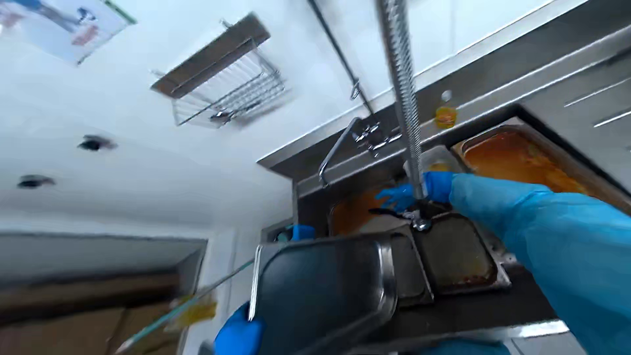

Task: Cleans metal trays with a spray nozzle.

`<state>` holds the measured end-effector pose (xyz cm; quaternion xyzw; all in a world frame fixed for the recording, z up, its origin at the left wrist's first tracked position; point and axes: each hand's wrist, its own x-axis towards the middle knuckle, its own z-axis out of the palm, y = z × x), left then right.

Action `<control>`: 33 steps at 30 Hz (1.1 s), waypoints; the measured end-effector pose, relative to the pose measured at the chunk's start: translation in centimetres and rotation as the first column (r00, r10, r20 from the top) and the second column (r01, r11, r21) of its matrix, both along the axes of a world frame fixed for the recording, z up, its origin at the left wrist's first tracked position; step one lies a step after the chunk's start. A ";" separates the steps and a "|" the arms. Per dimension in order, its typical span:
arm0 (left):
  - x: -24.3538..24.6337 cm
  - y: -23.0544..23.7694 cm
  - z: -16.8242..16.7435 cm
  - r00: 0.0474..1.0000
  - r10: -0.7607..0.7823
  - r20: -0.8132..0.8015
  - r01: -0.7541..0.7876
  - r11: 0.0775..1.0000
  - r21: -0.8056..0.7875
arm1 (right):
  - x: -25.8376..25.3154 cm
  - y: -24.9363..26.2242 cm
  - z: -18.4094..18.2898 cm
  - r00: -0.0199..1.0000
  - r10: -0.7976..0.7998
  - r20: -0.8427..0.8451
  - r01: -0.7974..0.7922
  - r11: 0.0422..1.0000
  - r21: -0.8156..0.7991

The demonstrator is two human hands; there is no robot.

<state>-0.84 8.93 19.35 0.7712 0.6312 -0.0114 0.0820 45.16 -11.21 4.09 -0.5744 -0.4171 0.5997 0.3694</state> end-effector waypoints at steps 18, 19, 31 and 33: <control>0.2 0.9 -6.8 0.985 0.172 0.004 -0.170 0.976 -0.135 | 1.1 -22.7 7.1 0.919 -0.370 -0.140 0.392 0.810 0.435; 0.7 0.7 -6.9 0.987 0.160 -0.013 -0.160 0.978 -0.132 | 0.3 -21.7 8.0 0.895 -0.444 -0.047 0.424 0.811 0.402; 2.6 2.5 -9.9 0.994 -0.004 0.109 0.021 0.988 -0.153 | -11.7 -4.4 9.2 0.321 -0.826 -0.463 0.719 -0.105 0.687; 2.4 2.9 -10.4 0.984 -0.002 0.176 0.029 0.988 -0.155 | -13.0 -2.6 9.2 0.388 -0.718 -0.577 0.735 -0.136 0.664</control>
